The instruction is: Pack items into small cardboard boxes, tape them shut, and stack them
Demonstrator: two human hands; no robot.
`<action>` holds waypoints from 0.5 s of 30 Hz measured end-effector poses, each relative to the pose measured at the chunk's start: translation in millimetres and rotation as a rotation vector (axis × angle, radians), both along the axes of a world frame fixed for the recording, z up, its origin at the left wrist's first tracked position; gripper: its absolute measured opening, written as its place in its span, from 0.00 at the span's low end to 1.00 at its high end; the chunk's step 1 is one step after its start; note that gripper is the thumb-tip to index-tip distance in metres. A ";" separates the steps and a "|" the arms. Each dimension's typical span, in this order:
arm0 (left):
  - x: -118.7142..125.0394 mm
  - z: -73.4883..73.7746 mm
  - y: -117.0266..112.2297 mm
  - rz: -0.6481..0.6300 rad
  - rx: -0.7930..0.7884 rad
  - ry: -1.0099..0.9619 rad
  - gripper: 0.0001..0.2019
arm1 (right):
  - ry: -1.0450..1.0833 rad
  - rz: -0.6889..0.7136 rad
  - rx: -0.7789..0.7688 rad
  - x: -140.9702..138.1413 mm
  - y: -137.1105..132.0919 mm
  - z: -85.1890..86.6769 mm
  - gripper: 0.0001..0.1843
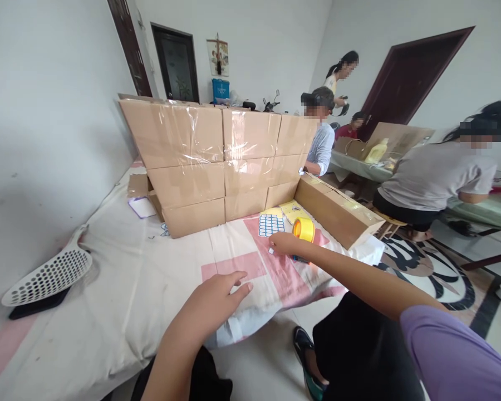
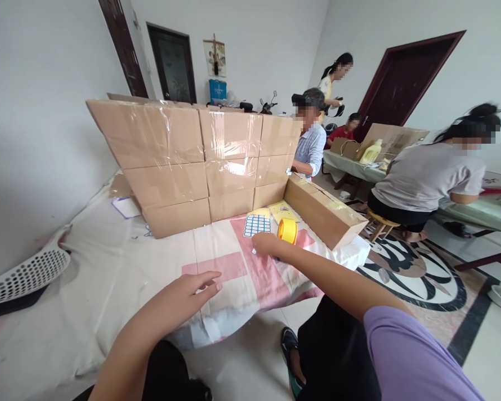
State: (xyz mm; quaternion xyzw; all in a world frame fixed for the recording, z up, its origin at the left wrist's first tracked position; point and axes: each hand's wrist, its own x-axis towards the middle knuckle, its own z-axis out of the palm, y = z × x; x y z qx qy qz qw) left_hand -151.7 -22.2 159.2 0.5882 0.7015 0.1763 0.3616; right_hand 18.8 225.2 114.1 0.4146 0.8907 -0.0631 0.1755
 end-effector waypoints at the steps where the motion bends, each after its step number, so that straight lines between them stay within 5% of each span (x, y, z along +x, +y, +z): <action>1: 1.3 1.3 -1.1 0.000 0.002 0.001 0.30 | 0.013 -0.027 0.027 -3.8 8.5 2.7 0.11; 5: 1.5 2.7 -4.4 -0.005 0.002 0.002 0.30 | 0.038 -0.184 0.134 -24.7 57.5 8.3 0.17; 9: -9.0 -2.1 -3.8 0.023 -0.004 0.006 0.30 | 0.016 -0.304 0.127 -45.7 97.8 -4.1 0.19; 15: -33.6 -1.8 -8.0 0.090 -0.019 -0.006 0.29 | -0.029 -0.403 0.140 -52.0 115.5 -10.9 0.19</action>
